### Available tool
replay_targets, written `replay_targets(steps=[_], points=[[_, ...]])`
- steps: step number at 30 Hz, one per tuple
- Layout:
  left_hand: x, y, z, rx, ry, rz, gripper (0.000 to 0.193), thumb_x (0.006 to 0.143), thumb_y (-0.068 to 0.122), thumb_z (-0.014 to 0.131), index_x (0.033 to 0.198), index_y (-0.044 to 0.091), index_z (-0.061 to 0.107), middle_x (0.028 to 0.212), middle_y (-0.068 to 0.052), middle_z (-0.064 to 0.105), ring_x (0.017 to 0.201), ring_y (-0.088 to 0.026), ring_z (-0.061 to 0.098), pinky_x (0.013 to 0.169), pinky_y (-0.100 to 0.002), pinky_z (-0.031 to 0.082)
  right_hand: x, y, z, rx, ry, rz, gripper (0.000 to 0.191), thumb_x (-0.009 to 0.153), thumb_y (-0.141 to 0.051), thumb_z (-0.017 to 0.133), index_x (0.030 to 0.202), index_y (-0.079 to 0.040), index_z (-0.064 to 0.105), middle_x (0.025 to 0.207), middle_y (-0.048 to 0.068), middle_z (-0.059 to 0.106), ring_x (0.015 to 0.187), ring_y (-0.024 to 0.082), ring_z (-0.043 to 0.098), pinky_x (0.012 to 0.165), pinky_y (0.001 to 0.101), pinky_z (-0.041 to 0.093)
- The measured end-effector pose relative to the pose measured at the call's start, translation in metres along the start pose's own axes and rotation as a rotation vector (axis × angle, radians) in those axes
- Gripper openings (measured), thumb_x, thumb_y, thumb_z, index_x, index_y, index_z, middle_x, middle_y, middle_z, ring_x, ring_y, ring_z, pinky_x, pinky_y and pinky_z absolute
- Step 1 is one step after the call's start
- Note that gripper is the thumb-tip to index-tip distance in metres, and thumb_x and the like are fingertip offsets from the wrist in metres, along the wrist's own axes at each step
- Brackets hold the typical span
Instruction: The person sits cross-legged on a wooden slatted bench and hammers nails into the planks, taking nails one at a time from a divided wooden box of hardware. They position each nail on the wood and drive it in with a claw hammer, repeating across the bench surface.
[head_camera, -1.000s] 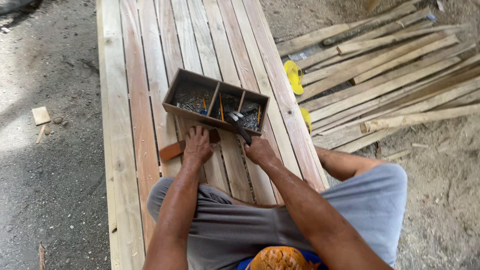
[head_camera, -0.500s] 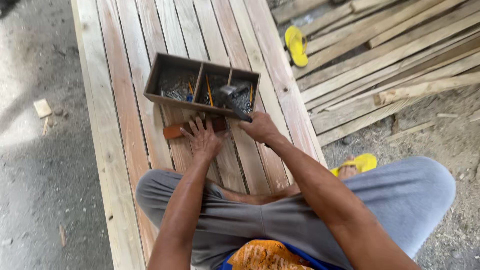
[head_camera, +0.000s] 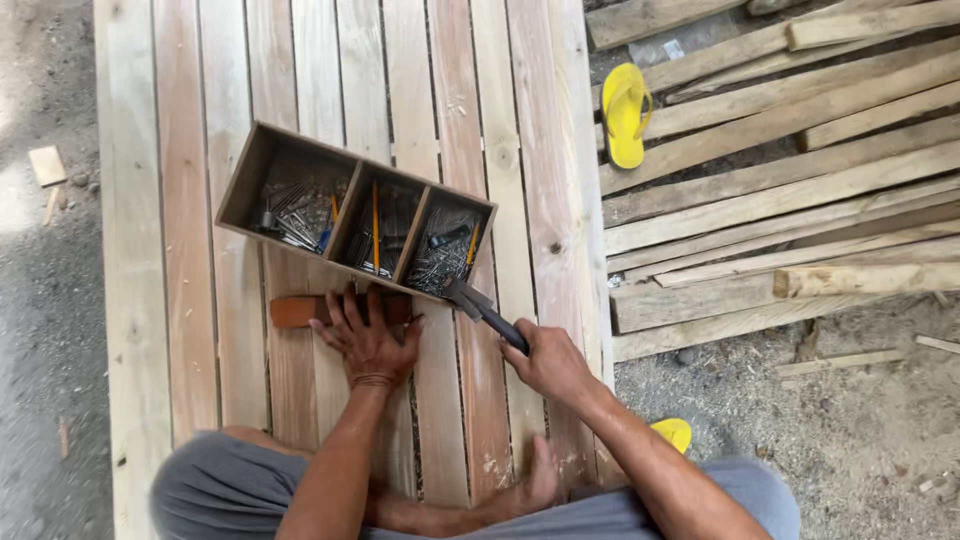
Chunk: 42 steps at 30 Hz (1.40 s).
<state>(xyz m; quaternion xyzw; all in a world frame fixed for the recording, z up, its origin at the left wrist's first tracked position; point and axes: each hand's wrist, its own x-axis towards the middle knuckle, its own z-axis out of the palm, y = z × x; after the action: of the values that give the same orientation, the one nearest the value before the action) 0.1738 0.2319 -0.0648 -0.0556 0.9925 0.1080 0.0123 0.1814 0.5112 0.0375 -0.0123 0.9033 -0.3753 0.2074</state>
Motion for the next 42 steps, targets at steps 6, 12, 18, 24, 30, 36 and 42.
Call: replay_targets(steps=[6, 12, 18, 24, 30, 36, 42], points=[[-0.001, -0.009, 0.009, -0.02, 0.087, 0.072, 0.101, 0.085, 0.078, 0.053, 0.152, 0.003, 0.044, 0.161, -0.028, 0.024, 0.154, -0.044, 0.0, 0.116, -0.066, -0.016, 0.013, -0.007, 0.02, 0.062, -0.043, 0.11, 0.017, 0.093, -0.024, 0.062, 0.094, -0.007, 0.061, 0.06, 0.012, 0.065, 0.052, 0.025, 0.066, 0.056, 0.0436, 0.055], [-0.015, -0.026, 0.01, -0.305, 0.325, 0.127, 0.043, 0.104, 0.046, 0.055, 0.115, 0.011, 0.076, 0.142, -0.016, 0.057, 0.143, -0.031, 0.04, 0.122, -0.063, 0.001, -0.059, -0.037, 0.004, 0.29, 0.173, 0.161, 0.035, 0.095, -0.035, 0.071, 0.084, -0.004, 0.062, 0.063, 0.002, 0.053, 0.055, 0.012, 0.049, 0.048, 0.0336, 0.043], [0.039, 0.048, -0.044, -0.494, 0.589, 0.39, 0.014, 0.097, 0.018, 0.069, 0.105, 0.011, 0.079, 0.108, -0.003, 0.074, 0.107, -0.021, 0.061, 0.102, -0.047, 0.028, -0.132, -0.056, -0.064, 0.096, 0.266, 0.385, 0.033, 0.091, -0.038, 0.074, 0.081, -0.008, 0.067, 0.057, 0.001, 0.057, 0.052, 0.011, 0.052, 0.05, 0.0329, 0.043], [0.105, 0.108, -0.027, 0.187, 0.04, 0.415, 0.022, 0.088, 0.009, 0.06, 0.076, 0.012, 0.079, 0.087, -0.008, 0.072, 0.097, -0.027, 0.062, 0.105, -0.054, 0.027, -0.122, -0.005, -0.054, 0.068, 0.327, 0.375, 0.034, 0.09, -0.041, 0.076, 0.085, -0.007, 0.07, 0.057, 0.004, 0.059, 0.052, 0.013, 0.054, 0.051, 0.0341, 0.045], [0.095, 0.102, -0.013, 0.018, -0.033, 0.292, 0.024, 0.097, 0.01, 0.058, 0.085, 0.014, 0.078, 0.088, -0.007, 0.07, 0.093, -0.024, 0.062, 0.105, -0.049, 0.028, -0.087, 0.016, -0.038, 0.243, 0.152, 0.385, 0.025, 0.093, -0.037, 0.067, 0.097, -0.012, 0.067, 0.06, 0.003, 0.061, 0.048, 0.016, 0.054, 0.046, 0.0377, 0.044], [0.081, 0.098, -0.022, -0.381, 0.215, 0.319, 0.01, 0.093, 0.019, 0.067, 0.094, 0.014, 0.076, 0.092, -0.005, 0.069, 0.097, -0.022, 0.061, 0.103, -0.047, 0.028, -0.071, -0.025, -0.044, 0.166, 0.089, 0.271, 0.032, 0.093, -0.039, 0.07, 0.09, -0.006, 0.068, 0.056, 0.004, 0.06, 0.049, 0.015, 0.056, 0.048, 0.0362, 0.043], [0.079, 0.091, -0.037, -0.698, 0.171, 0.155, 0.008, 0.088, 0.015, 0.077, 0.089, 0.011, 0.071, 0.085, -0.004, 0.072, 0.082, -0.02, 0.067, 0.095, -0.04, 0.047, -0.072, -0.05, -0.038, 0.226, 0.115, 0.277, 0.033, 0.091, -0.04, 0.072, 0.087, -0.007, 0.069, 0.056, 0.002, 0.055, 0.05, 0.012, 0.053, 0.048, 0.0344, 0.042]])
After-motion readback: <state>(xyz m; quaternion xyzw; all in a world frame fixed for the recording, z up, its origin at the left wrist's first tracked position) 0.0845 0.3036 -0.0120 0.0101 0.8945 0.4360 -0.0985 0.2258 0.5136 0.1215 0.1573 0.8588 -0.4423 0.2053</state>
